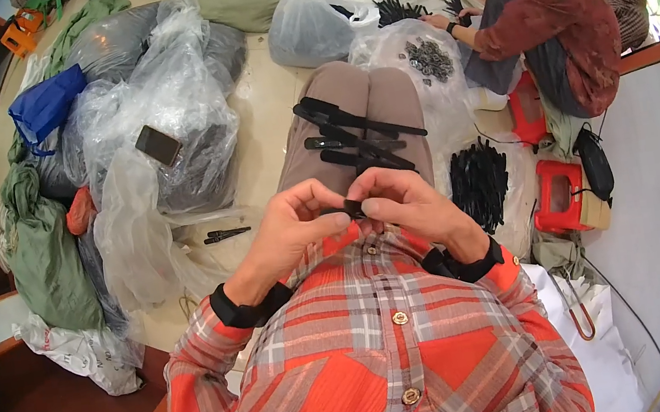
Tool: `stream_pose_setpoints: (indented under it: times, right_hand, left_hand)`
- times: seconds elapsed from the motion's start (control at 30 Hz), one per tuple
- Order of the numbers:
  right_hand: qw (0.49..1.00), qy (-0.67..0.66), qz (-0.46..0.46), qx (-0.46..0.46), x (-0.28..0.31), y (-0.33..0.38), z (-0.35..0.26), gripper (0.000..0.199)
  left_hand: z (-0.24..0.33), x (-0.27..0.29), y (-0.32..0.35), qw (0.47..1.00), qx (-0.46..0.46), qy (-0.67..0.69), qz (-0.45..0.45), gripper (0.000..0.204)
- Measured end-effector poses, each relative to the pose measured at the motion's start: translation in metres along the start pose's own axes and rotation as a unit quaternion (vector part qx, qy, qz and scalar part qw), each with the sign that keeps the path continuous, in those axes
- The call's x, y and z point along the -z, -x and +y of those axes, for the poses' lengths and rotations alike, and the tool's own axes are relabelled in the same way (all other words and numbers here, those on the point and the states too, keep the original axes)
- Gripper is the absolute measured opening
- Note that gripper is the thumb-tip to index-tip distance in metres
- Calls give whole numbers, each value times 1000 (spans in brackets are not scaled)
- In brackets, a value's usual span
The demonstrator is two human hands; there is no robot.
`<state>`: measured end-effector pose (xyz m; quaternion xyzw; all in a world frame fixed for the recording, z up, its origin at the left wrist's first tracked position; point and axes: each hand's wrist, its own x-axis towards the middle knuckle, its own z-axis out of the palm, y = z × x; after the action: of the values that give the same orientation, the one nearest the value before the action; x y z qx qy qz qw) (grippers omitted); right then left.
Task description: The recorder is assembling small metal rings and buckles onto black shoe straps.
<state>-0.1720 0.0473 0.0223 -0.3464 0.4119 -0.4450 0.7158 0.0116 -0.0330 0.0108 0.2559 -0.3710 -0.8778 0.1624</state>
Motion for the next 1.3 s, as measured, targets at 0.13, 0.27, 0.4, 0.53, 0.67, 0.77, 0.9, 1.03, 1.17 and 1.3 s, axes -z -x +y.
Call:
stream_pose_setpoints:
  times: [0.13,0.27,0.4,0.53,0.67,0.77,0.9,1.03,1.17,1.3]
  right_hand:
    - [997,-56,48,-8,3,-4,11,14]
    - [993,-111,45,-9,7,-5,16,16]
    - [991,-129,49,3,7,-10,18,15]
    - [977,-208,47,-13,7,-9,13,15]
    - [973,-226,47,-13,6,-10,16,13]
    - [975,-208,78,0,3,-10,18,12]
    - [983,-137,117,30,-1,-11,19,15]
    - [981,-132,139,41,-4,-11,16,24]
    - [981,-91,161,48,-2,-9,18,21]
    - [988,-112,110,0,-2,-7,22,19]
  left_hand:
    - [5,-9,-6,1000,0,-26,-6,20]
    - [0,2,-7,997,53,-55,-30,22]
    - [-5,-10,-9,995,-34,-95,-2,22]
    - [-8,-12,-8,981,-102,-161,32,22]
    - [-19,-6,-9,985,-135,-99,38,22]
    - [-16,-8,-9,984,-136,-104,47,22]
    - [-17,-3,-10,961,-192,-195,42,22]
    - [-24,-3,-12,958,-202,-194,59,21]
    - [-24,0,-17,923,-245,-292,58,22]
    - [-23,-6,-13,931,-197,-301,63,21]
